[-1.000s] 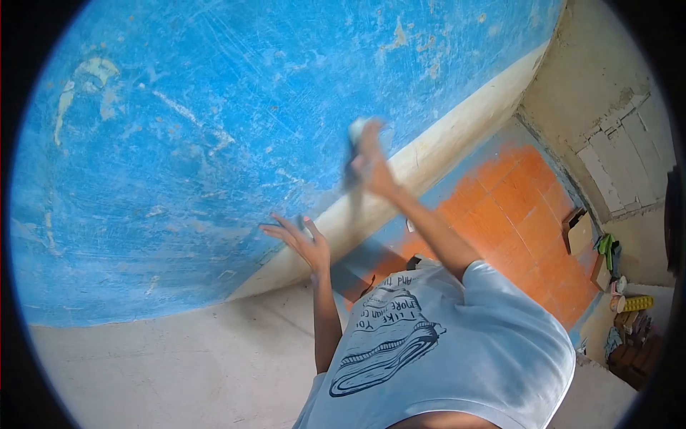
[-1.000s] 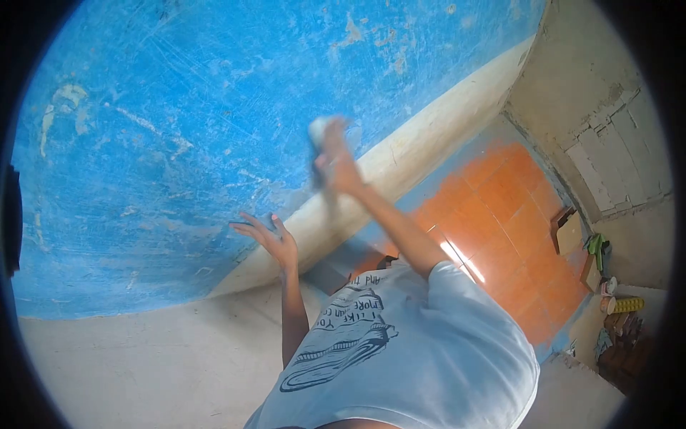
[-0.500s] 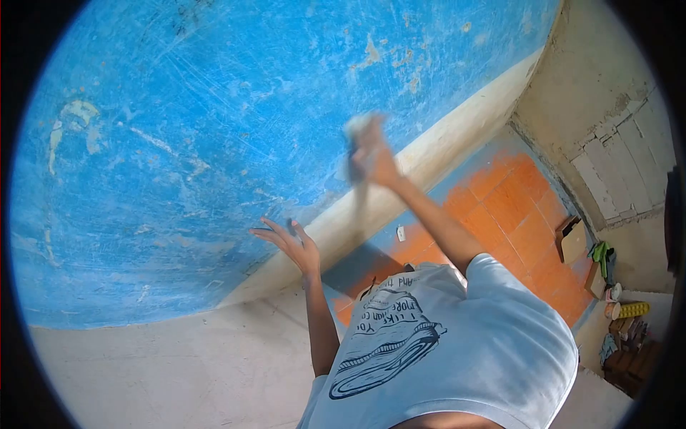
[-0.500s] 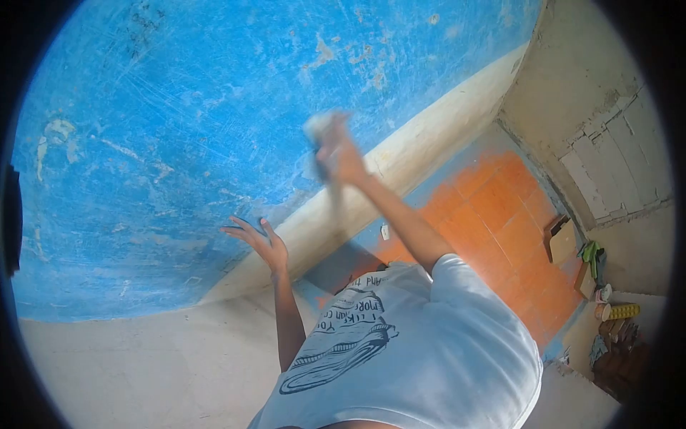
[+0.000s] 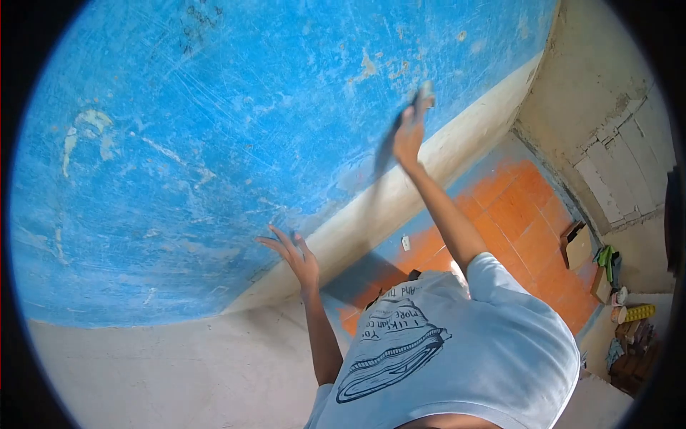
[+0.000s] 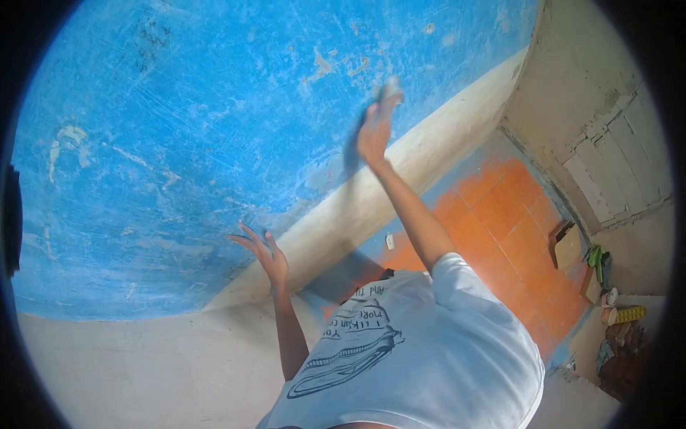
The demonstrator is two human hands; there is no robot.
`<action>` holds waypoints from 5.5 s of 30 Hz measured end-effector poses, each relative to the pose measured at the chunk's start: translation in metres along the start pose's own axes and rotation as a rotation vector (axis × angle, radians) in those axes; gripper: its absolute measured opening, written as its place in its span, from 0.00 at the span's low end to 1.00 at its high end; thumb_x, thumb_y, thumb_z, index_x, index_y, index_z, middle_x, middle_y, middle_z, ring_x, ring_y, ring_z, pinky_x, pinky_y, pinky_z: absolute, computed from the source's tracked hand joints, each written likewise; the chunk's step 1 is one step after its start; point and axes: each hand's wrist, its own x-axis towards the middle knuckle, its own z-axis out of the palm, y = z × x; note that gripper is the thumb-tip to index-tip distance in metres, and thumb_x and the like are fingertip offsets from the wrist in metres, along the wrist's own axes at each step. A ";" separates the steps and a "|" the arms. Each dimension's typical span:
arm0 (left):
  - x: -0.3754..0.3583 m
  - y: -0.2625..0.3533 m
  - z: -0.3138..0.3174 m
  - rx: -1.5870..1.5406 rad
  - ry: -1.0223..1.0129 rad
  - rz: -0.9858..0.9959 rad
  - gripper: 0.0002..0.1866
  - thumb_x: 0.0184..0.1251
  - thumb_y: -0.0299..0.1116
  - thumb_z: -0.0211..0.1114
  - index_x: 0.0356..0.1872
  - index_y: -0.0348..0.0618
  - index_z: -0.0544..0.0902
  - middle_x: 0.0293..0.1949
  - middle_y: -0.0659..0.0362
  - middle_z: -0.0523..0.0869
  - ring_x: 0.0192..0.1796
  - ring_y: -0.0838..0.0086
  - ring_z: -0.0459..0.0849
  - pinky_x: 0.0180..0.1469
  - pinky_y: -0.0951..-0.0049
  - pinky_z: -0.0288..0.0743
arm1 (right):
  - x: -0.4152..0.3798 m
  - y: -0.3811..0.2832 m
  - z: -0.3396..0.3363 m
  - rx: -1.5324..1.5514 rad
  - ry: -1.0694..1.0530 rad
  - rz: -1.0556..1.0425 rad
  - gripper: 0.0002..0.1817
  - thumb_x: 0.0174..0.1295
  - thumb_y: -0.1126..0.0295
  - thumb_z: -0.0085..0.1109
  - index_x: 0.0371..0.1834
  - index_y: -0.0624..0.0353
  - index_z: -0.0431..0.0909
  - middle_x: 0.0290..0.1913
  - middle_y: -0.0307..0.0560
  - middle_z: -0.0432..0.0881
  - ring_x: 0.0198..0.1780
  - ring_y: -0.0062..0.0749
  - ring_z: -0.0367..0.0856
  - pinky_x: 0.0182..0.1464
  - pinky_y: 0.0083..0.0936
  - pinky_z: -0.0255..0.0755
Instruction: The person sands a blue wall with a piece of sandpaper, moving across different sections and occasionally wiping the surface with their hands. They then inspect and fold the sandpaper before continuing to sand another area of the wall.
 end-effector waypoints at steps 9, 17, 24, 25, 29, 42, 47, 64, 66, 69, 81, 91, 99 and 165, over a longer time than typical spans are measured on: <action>0.015 0.035 0.026 0.008 0.168 0.063 0.38 0.86 0.51 0.46 0.86 0.54 0.40 0.82 0.40 0.18 0.83 0.36 0.23 0.82 0.37 0.43 | -0.074 -0.040 0.027 0.139 -0.647 -0.321 0.46 0.79 0.45 0.42 0.85 0.67 0.39 0.84 0.74 0.28 0.85 0.68 0.21 0.83 0.56 0.26; 0.016 0.053 0.014 -0.203 0.157 -0.006 0.41 0.84 0.55 0.47 0.86 0.53 0.38 0.82 0.39 0.20 0.84 0.39 0.26 0.82 0.39 0.41 | 0.046 -0.032 0.034 0.140 0.037 -0.077 0.42 0.82 0.49 0.37 0.84 0.72 0.38 0.85 0.70 0.41 0.86 0.57 0.40 0.85 0.42 0.38; 0.014 0.052 0.014 -0.101 0.217 -0.006 0.42 0.84 0.57 0.47 0.86 0.51 0.38 0.81 0.38 0.18 0.83 0.36 0.27 0.81 0.38 0.47 | 0.004 -0.049 0.009 -0.264 -0.650 -0.696 0.40 0.80 0.45 0.42 0.83 0.65 0.52 0.84 0.70 0.48 0.85 0.64 0.45 0.84 0.45 0.44; 0.013 0.044 0.007 -0.088 0.238 -0.001 0.42 0.84 0.57 0.47 0.86 0.50 0.38 0.81 0.37 0.18 0.83 0.36 0.26 0.81 0.38 0.46 | 0.020 -0.046 0.006 -0.071 -0.448 -0.407 0.41 0.80 0.41 0.40 0.82 0.65 0.57 0.83 0.68 0.54 0.85 0.61 0.46 0.84 0.44 0.44; 0.010 0.031 -0.015 -0.096 0.286 -0.085 0.42 0.84 0.56 0.47 0.86 0.49 0.38 0.81 0.36 0.18 0.83 0.36 0.22 0.81 0.36 0.42 | 0.033 -0.059 0.033 0.005 0.016 -0.106 0.39 0.83 0.49 0.37 0.84 0.68 0.47 0.86 0.66 0.42 0.86 0.58 0.39 0.85 0.43 0.36; 0.001 -0.022 -0.088 -0.072 0.289 -0.121 0.42 0.84 0.56 0.48 0.86 0.52 0.39 0.82 0.38 0.21 0.84 0.38 0.27 0.81 0.38 0.44 | -0.021 -0.091 0.064 0.182 0.049 0.041 0.44 0.82 0.50 0.37 0.83 0.75 0.30 0.85 0.72 0.31 0.86 0.62 0.30 0.85 0.47 0.28; 0.013 -0.043 -0.099 -0.030 0.305 -0.030 0.42 0.84 0.52 0.50 0.86 0.50 0.39 0.82 0.38 0.21 0.84 0.36 0.27 0.81 0.36 0.45 | -0.153 -0.124 0.097 0.037 -0.490 -0.378 0.50 0.79 0.49 0.43 0.82 0.78 0.28 0.84 0.74 0.25 0.84 0.73 0.20 0.81 0.65 0.26; 0.018 -0.108 -0.160 -0.112 0.374 0.047 0.44 0.84 0.53 0.50 0.85 0.43 0.36 0.82 0.39 0.21 0.84 0.38 0.28 0.82 0.38 0.38 | -0.180 -0.160 0.131 -0.404 -0.819 -0.793 0.39 0.79 0.49 0.45 0.79 0.74 0.56 0.82 0.72 0.54 0.81 0.74 0.51 0.83 0.61 0.35; 0.024 -0.124 -0.174 -0.098 0.404 0.025 0.44 0.84 0.53 0.50 0.85 0.43 0.37 0.82 0.38 0.21 0.84 0.38 0.28 0.81 0.36 0.37 | -0.125 -0.152 0.138 -0.145 -0.333 -0.370 0.40 0.80 0.48 0.42 0.81 0.73 0.53 0.83 0.70 0.50 0.83 0.69 0.47 0.84 0.54 0.35; 0.014 -0.141 -0.181 -0.094 0.434 -0.040 0.45 0.83 0.53 0.51 0.85 0.42 0.38 0.82 0.38 0.22 0.84 0.37 0.28 0.81 0.34 0.36 | -0.106 -0.168 0.147 0.102 0.062 -0.036 0.40 0.82 0.50 0.39 0.83 0.72 0.47 0.85 0.69 0.39 0.86 0.63 0.35 0.85 0.47 0.31; 0.015 -0.175 -0.218 -0.014 0.248 0.094 0.44 0.82 0.48 0.54 0.85 0.42 0.40 0.83 0.37 0.26 0.85 0.39 0.29 0.80 0.33 0.30 | -0.183 -0.197 0.181 0.055 -0.092 -0.279 0.41 0.81 0.48 0.41 0.86 0.63 0.42 0.87 0.66 0.31 0.86 0.62 0.23 0.83 0.57 0.23; -0.002 -0.200 -0.223 0.013 0.207 0.030 0.45 0.82 0.56 0.51 0.86 0.47 0.38 0.84 0.40 0.26 0.85 0.40 0.29 0.77 0.25 0.30 | -0.260 -0.205 0.174 -0.408 -0.700 -0.850 0.38 0.77 0.52 0.49 0.84 0.58 0.54 0.85 0.67 0.47 0.86 0.63 0.39 0.85 0.53 0.33; -0.003 -0.202 -0.218 -0.109 0.222 0.029 0.47 0.82 0.55 0.52 0.86 0.48 0.35 0.84 0.41 0.23 0.85 0.39 0.29 0.79 0.29 0.32 | -0.313 -0.242 0.219 -0.291 -0.341 -0.744 0.41 0.77 0.55 0.51 0.85 0.64 0.47 0.86 0.67 0.40 0.87 0.56 0.36 0.85 0.50 0.26; -0.016 -0.226 -0.230 -0.015 0.082 0.088 0.48 0.79 0.52 0.59 0.86 0.54 0.36 0.81 0.40 0.15 0.82 0.32 0.21 0.77 0.27 0.38 | -0.283 -0.256 0.190 -0.430 -0.946 -0.812 0.41 0.67 0.65 0.59 0.83 0.59 0.56 0.82 0.78 0.50 0.86 0.61 0.43 0.84 0.48 0.42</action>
